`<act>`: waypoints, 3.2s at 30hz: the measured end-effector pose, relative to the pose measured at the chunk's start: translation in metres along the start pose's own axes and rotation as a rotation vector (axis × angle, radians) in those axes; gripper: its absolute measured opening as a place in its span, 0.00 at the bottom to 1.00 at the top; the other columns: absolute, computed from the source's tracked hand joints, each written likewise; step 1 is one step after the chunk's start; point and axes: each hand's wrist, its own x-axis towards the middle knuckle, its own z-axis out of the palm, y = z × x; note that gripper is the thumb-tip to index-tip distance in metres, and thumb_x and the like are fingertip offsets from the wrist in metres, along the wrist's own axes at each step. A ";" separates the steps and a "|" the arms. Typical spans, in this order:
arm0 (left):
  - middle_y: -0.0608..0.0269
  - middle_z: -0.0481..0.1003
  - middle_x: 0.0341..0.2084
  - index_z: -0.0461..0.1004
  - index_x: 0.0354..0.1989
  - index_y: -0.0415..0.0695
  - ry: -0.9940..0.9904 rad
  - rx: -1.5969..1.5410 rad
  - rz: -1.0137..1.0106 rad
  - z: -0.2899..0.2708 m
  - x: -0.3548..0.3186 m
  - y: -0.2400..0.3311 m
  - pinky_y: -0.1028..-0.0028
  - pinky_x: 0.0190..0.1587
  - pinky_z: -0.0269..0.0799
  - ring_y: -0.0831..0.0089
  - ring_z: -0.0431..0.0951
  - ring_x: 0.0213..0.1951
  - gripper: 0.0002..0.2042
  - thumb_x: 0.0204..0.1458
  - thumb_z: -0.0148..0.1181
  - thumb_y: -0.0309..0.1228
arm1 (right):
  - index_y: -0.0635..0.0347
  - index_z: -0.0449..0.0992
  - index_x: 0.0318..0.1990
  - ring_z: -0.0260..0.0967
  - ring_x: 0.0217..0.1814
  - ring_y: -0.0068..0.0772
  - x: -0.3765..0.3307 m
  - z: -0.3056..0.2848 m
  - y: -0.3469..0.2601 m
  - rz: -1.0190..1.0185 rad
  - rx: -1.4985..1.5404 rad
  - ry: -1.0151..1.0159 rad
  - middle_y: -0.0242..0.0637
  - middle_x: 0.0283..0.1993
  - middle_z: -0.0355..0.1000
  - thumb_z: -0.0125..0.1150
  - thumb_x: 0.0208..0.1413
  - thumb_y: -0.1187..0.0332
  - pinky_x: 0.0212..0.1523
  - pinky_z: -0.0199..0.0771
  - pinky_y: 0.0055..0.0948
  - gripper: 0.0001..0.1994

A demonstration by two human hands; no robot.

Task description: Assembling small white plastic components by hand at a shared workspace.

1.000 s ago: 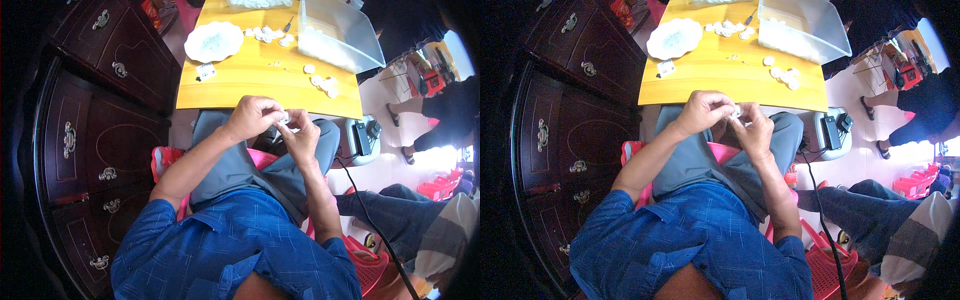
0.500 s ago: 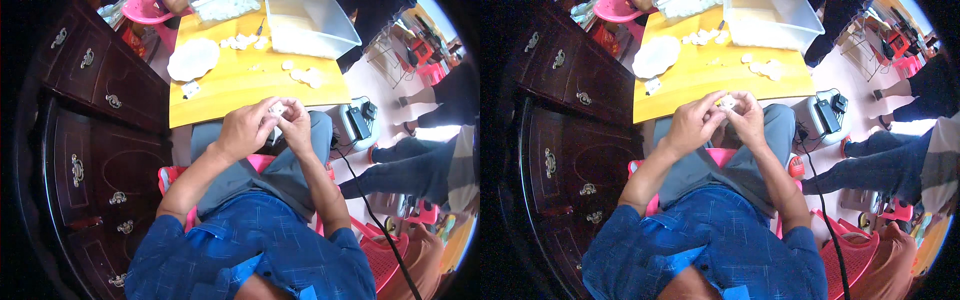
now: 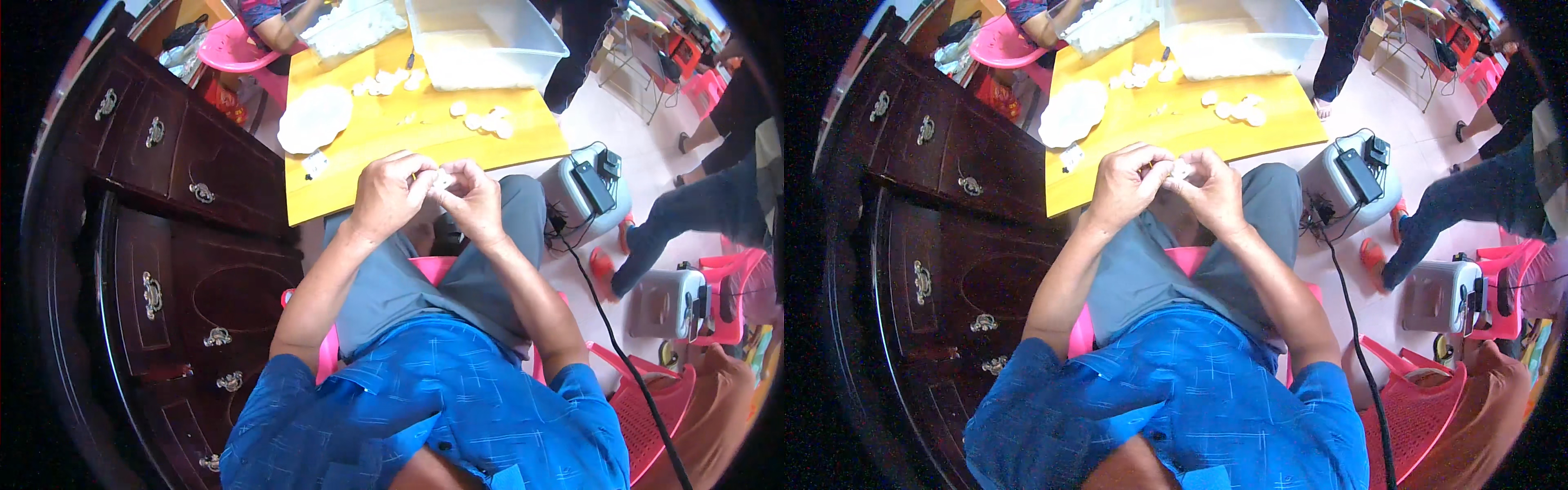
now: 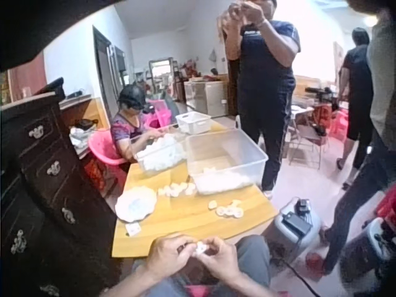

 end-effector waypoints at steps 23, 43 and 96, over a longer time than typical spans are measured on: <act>0.51 0.81 0.27 0.81 0.32 0.42 -0.103 0.328 -0.193 -0.020 0.063 -0.128 0.59 0.36 0.77 0.53 0.83 0.31 0.06 0.53 0.61 0.30 | 0.62 0.74 0.53 0.81 0.40 0.35 0.014 -0.024 0.009 -0.069 -0.351 -0.023 0.44 0.43 0.80 0.70 0.53 0.70 0.43 0.81 0.32 0.20; 0.54 0.80 0.32 0.82 0.39 0.46 -0.031 0.506 -0.108 0.021 0.085 -0.160 0.60 0.42 0.77 0.56 0.81 0.38 0.09 0.49 0.66 0.32 | 0.60 0.77 0.50 0.73 0.52 0.54 0.093 -0.078 0.038 -0.097 -0.990 0.211 0.49 0.50 0.75 0.66 0.50 0.72 0.53 0.73 0.46 0.17; 0.70 0.79 0.29 0.80 0.40 0.38 -0.091 -0.715 -0.293 0.036 0.026 -0.009 0.84 0.31 0.71 0.87 0.73 0.29 0.05 0.60 0.61 0.25 | 0.64 0.73 0.55 0.74 0.45 0.21 0.016 -0.046 -0.003 0.216 0.487 -0.131 0.32 0.47 0.77 0.60 0.61 0.78 0.44 0.75 0.22 0.15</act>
